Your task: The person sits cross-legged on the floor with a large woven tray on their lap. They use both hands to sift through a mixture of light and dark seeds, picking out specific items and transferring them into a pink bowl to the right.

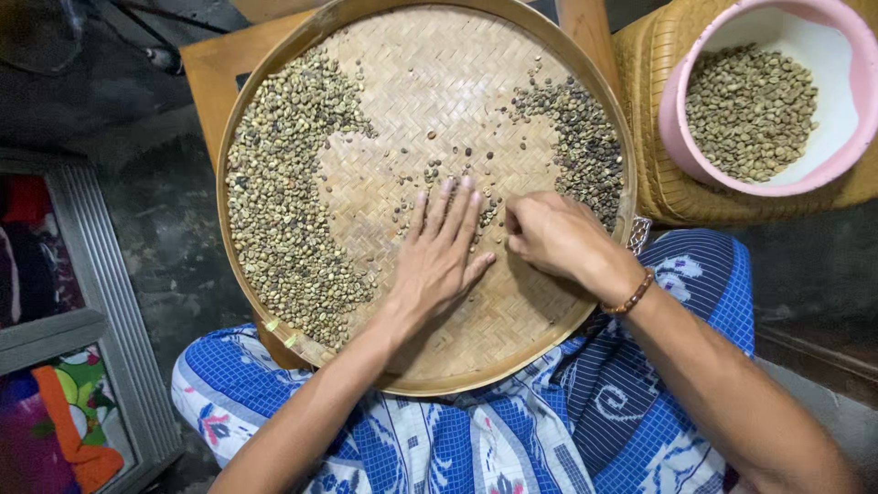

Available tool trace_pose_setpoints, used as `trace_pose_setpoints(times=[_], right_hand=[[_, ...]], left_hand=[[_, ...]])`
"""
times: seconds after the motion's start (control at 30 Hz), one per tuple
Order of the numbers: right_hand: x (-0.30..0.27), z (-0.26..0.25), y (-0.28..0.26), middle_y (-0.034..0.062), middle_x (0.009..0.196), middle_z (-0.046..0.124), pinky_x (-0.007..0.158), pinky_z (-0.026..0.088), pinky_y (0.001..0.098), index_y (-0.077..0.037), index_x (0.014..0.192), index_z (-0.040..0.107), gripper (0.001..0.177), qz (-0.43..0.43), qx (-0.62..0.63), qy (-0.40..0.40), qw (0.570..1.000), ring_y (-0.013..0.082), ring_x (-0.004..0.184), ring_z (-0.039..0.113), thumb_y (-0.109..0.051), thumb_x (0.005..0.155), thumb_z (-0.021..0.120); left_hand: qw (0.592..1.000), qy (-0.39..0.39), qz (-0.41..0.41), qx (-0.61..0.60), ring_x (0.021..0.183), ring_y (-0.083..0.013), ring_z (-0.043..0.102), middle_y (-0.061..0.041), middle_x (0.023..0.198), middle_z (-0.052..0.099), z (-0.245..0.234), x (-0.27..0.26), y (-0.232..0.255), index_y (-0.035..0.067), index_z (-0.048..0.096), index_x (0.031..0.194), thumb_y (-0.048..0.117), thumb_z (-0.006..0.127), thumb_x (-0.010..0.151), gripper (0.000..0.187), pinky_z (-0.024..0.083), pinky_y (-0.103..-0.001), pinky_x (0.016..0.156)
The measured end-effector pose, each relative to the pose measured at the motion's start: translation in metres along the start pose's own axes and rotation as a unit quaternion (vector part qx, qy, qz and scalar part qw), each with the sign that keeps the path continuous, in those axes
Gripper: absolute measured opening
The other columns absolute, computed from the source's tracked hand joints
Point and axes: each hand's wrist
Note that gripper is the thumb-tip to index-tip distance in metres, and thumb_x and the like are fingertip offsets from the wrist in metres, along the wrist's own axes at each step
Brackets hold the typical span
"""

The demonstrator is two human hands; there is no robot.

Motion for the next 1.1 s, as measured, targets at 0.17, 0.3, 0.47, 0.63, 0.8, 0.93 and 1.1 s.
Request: trace_pose_setpoints(times=[0.17,0.3,0.47,0.63,0.8,0.93,1.1], right_hand=[[-0.001,0.01,0.007,0.0205,0.086,0.069,0.077,0.055,0.0451,0.001,0.086,0.065,0.012,-0.007,0.005,0.007,1.0,0.0362,0.082,0.069,-0.009,0.082,0.069],[0.009,0.008,0.014,0.0135,0.08,0.069,0.066,0.059,0.0374,-0.001,0.089,0.063,0.008,0.11,0.133,-0.036,0.984,0.0239,0.071,0.072,-0.008,0.086,0.065],[0.01,0.007,0.025,0.009,0.075,0.065,0.055,0.052,0.0315,0.001,0.093,0.059,0.011,0.111,0.288,-0.003,0.951,0.0131,0.06,0.062,-0.004,0.086,0.066],[0.007,0.019,0.021,0.0091,0.068,0.07,0.058,0.053,0.0315,-0.006,0.097,0.066,0.013,0.047,0.122,-0.063,0.989,0.0139,0.059,0.063,-0.014,0.087,0.069],[0.006,0.029,0.015,0.012,0.072,0.068,0.062,0.053,0.0354,-0.001,0.091,0.071,0.016,-0.086,0.026,0.034,0.995,0.0184,0.064,0.062,-0.013,0.08,0.074],[0.011,0.031,0.02,0.0098,0.072,0.069,0.058,0.054,0.0334,-0.001,0.089,0.069,0.01,-0.014,0.096,0.011,0.995,0.0158,0.061,0.064,-0.009,0.083,0.071],[0.017,0.025,0.03,0.0052,0.08,0.068,0.05,0.051,0.0263,0.003,0.098,0.057,0.009,0.061,0.457,0.024,0.887,0.0092,0.058,0.06,-0.001,0.09,0.06]], left_hand=[[0.995,-0.011,-0.09,-0.034,0.153,-0.0394,0.014,-0.026,0.164,0.015,0.0,-0.002,-0.013,-0.008,0.025,0.154,0.053,0.047,0.101,0.084,0.008,-0.054,0.124],[0.996,0.02,-0.063,-0.057,0.15,-0.0452,0.018,-0.032,0.158,0.023,-0.001,0.0,-0.017,-0.004,0.044,0.144,0.035,0.06,0.098,0.063,0.01,-0.058,0.123],[0.989,0.077,-0.021,-0.121,0.146,-0.0452,0.026,-0.029,0.151,0.035,0.007,-0.002,-0.011,0.002,0.061,0.126,0.019,0.07,0.091,0.04,0.015,-0.06,0.121],[0.982,0.13,-0.04,-0.132,0.144,-0.0441,0.029,-0.028,0.151,0.036,0.007,0.001,-0.023,0.004,0.066,0.117,0.016,0.074,0.089,0.031,0.019,-0.06,0.122],[0.977,0.139,-0.041,-0.159,0.147,-0.0435,0.03,-0.025,0.151,0.039,-0.006,-0.01,-0.028,0.002,0.067,0.103,0.013,0.075,0.089,0.02,0.023,-0.057,0.123],[0.98,0.108,-0.005,-0.169,0.144,-0.0433,0.03,-0.025,0.148,0.04,-0.012,-0.014,-0.017,0.003,0.068,0.091,0.015,0.078,0.083,0.018,0.021,-0.06,0.121],[0.986,0.082,0.014,-0.143,0.143,-0.0407,0.032,-0.024,0.148,0.043,-0.015,-0.016,-0.005,0.004,0.067,0.083,0.016,0.078,0.085,0.017,0.024,-0.057,0.12]])
Point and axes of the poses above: each hand's wrist, its own x-axis towards the middle knuckle, its own z-axis out of the palm, y = z × x
